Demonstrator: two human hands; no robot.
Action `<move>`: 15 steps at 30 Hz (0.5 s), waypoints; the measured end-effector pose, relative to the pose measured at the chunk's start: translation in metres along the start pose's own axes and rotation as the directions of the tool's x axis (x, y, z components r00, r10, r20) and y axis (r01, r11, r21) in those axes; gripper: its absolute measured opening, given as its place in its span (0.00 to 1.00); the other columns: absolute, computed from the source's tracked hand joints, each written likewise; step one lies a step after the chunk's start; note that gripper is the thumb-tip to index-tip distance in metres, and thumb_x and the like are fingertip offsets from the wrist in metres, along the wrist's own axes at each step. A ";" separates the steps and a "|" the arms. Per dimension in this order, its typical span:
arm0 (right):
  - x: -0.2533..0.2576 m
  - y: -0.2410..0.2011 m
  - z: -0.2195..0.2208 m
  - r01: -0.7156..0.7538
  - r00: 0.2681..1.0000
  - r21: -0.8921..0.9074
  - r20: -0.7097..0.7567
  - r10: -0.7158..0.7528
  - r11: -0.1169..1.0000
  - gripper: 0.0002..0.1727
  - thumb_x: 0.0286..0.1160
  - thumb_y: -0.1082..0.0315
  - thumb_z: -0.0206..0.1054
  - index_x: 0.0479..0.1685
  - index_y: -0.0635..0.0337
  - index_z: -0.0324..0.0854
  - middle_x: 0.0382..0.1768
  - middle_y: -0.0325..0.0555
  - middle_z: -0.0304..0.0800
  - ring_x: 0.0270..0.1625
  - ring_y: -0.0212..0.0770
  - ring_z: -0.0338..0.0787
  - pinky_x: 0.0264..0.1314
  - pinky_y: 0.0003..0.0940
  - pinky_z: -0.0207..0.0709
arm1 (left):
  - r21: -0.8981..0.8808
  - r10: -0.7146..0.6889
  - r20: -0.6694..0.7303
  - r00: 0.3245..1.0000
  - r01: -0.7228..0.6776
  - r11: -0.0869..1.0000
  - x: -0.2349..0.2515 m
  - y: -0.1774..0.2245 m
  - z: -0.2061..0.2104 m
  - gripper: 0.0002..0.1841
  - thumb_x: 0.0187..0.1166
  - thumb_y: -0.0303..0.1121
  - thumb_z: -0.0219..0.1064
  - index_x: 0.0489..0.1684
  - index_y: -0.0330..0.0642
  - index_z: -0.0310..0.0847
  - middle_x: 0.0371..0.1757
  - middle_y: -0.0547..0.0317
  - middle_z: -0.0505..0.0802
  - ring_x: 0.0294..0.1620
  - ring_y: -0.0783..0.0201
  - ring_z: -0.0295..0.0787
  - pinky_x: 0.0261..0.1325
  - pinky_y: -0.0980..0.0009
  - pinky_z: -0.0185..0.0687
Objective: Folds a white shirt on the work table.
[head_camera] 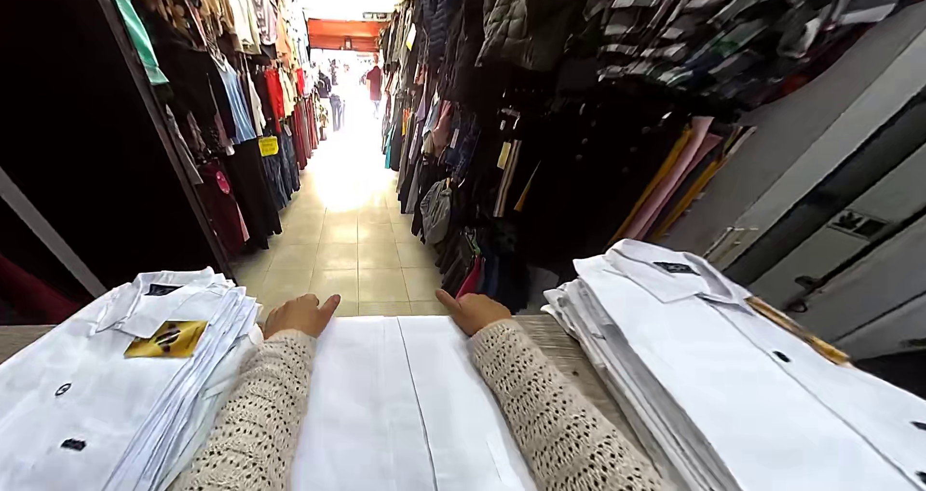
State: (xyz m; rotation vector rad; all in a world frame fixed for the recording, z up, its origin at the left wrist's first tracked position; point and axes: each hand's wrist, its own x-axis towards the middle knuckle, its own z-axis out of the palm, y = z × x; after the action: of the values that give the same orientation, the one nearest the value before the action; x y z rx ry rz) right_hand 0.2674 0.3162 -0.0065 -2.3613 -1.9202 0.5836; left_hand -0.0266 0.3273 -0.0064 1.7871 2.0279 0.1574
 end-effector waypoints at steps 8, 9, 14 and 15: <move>0.042 0.007 0.000 0.142 0.981 0.691 0.000 -0.196 0.708 0.29 0.75 0.69 0.74 0.75 0.66 0.73 0.55 0.63 0.88 0.48 0.49 0.90 0.55 0.47 0.83 | -0.759 0.097 0.069 0.993 -0.011 0.651 0.048 0.023 0.008 0.33 0.78 0.26 0.72 0.83 0.37 0.62 0.58 0.35 0.88 0.47 0.50 0.90 0.53 0.54 0.86; 0.039 0.006 0.000 0.086 0.989 0.815 -0.003 -0.145 0.573 0.30 0.75 0.73 0.72 0.77 0.65 0.70 0.51 0.60 0.88 0.41 0.44 0.90 0.46 0.40 0.85 | -0.844 0.067 0.065 0.996 0.019 0.536 0.049 0.024 0.010 0.34 0.78 0.23 0.70 0.84 0.39 0.59 0.55 0.35 0.88 0.43 0.52 0.90 0.47 0.57 0.87; 0.037 0.005 -0.007 -0.069 0.996 0.996 0.072 -0.043 0.054 0.10 0.78 0.76 0.66 0.55 0.67 0.77 0.37 0.50 0.91 0.33 0.38 0.92 0.36 0.32 0.87 | -0.950 -0.039 0.068 0.997 0.077 0.301 0.037 0.038 0.001 0.15 0.82 0.26 0.65 0.64 0.31 0.76 0.43 0.44 0.91 0.37 0.60 0.90 0.42 0.65 0.87; 0.037 0.005 -0.008 -0.089 0.994 0.995 0.091 -0.058 0.038 0.06 0.78 0.76 0.66 0.49 0.67 0.80 0.34 0.48 0.93 0.32 0.37 0.93 0.34 0.31 0.88 | -0.944 -0.044 0.090 0.995 0.099 0.315 0.028 0.044 -0.003 0.09 0.85 0.29 0.63 0.54 0.32 0.79 0.37 0.49 0.91 0.34 0.63 0.90 0.38 0.68 0.88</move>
State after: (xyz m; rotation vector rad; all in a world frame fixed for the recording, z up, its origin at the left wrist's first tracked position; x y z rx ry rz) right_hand 0.2808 0.3520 -0.0102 -1.2751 -0.7404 1.4581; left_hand 0.0106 0.3627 0.0056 0.8586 1.3679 1.0512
